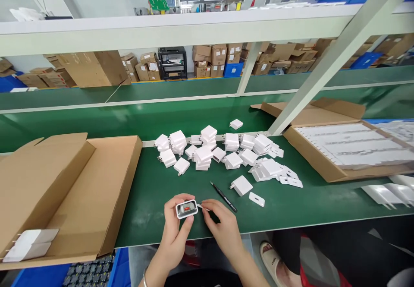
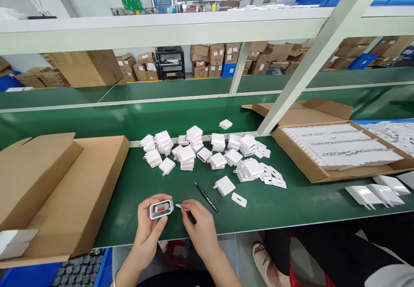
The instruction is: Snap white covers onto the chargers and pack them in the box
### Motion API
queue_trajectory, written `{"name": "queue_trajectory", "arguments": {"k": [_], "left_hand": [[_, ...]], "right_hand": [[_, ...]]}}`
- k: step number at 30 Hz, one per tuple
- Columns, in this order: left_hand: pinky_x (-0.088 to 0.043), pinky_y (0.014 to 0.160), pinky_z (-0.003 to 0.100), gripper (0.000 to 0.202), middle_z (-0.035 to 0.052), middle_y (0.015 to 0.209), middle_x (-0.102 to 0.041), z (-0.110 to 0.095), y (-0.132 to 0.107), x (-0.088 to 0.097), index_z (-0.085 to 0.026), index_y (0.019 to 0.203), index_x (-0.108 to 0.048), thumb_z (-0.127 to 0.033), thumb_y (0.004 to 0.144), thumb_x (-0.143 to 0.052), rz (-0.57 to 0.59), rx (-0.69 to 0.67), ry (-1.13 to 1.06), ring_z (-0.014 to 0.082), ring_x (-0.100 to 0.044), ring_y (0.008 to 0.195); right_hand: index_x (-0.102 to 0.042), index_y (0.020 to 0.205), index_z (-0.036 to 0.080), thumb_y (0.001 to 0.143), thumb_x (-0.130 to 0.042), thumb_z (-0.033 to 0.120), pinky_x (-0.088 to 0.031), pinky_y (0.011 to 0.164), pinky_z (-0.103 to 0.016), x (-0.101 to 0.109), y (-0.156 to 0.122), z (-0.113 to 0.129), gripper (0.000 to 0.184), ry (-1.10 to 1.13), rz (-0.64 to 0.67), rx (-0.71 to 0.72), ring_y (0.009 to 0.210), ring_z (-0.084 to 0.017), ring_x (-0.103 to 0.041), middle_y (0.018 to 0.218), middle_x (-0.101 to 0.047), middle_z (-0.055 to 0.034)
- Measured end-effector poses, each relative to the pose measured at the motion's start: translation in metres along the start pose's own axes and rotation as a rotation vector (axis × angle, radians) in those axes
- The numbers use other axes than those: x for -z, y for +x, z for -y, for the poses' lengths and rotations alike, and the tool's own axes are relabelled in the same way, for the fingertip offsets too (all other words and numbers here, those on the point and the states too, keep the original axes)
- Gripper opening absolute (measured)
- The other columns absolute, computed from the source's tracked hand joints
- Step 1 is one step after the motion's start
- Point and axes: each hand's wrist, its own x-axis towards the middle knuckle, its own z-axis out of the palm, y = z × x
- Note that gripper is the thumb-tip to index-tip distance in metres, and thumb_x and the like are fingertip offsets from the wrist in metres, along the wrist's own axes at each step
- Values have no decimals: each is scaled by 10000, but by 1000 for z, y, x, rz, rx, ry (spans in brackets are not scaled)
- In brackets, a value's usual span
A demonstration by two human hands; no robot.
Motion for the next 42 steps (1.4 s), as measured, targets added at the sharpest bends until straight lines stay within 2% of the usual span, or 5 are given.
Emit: {"name": "queue_trajectory", "arguments": {"k": [5, 11, 16, 28, 42], "left_hand": [[-456, 1050, 409, 240, 122, 1366, -505, -4, -4, 8, -265, 1318, -434, -294, 1085, -483, 6, -4, 77, 239, -533, 1251], [-431, 1035, 400, 225, 110, 1342, -508, 0, -7, 16, -273, 1303, -467, -317, 1082, -471, 11, 0, 148, 254, -509, 1247], [-393, 1032, 389, 266, 97, 1308, -524, 5, -5, 21, -262, 1293, -507, -394, 1091, -395, 5, 39, 169, 260, -507, 1212], [-468, 942, 372, 341, 99, 1153, -589, 7, -5, 5, -223, 1194, -570, -421, 1114, -303, -33, 58, 219, 239, -580, 1059], [-521, 966, 393, 260, 108, 1220, -561, 14, -8, -10, -248, 1202, -571, -344, 1110, -348, -102, -42, 13, 247, -575, 1170]], "right_hand": [[-713, 974, 196, 1053, -522, 239, -582, 842, -394, -2, 12, -15, 211, -184, 10, -97, 940, -235, -696, 1018, -722, -83], [-646, 1315, 206, 957, -688, 328, -573, 947, -472, 11, 6, -17, 380, -329, 117, -141, 1151, -308, -650, 1257, -642, -127], [-684, 1068, 220, 912, -724, 218, -553, 841, -468, 15, 5, -13, 160, -375, 241, -36, 992, -291, -664, 1100, -670, -88], [-633, 1399, 268, 966, -626, 136, -545, 764, -374, 2, 17, 43, 453, -119, 158, 189, 903, -218, -576, 1025, -597, -85], [-662, 1227, 244, 986, -621, 518, -588, 846, -358, -22, 4, 34, 368, 604, 196, -507, 1001, -229, -654, 1164, -628, -90]]}}
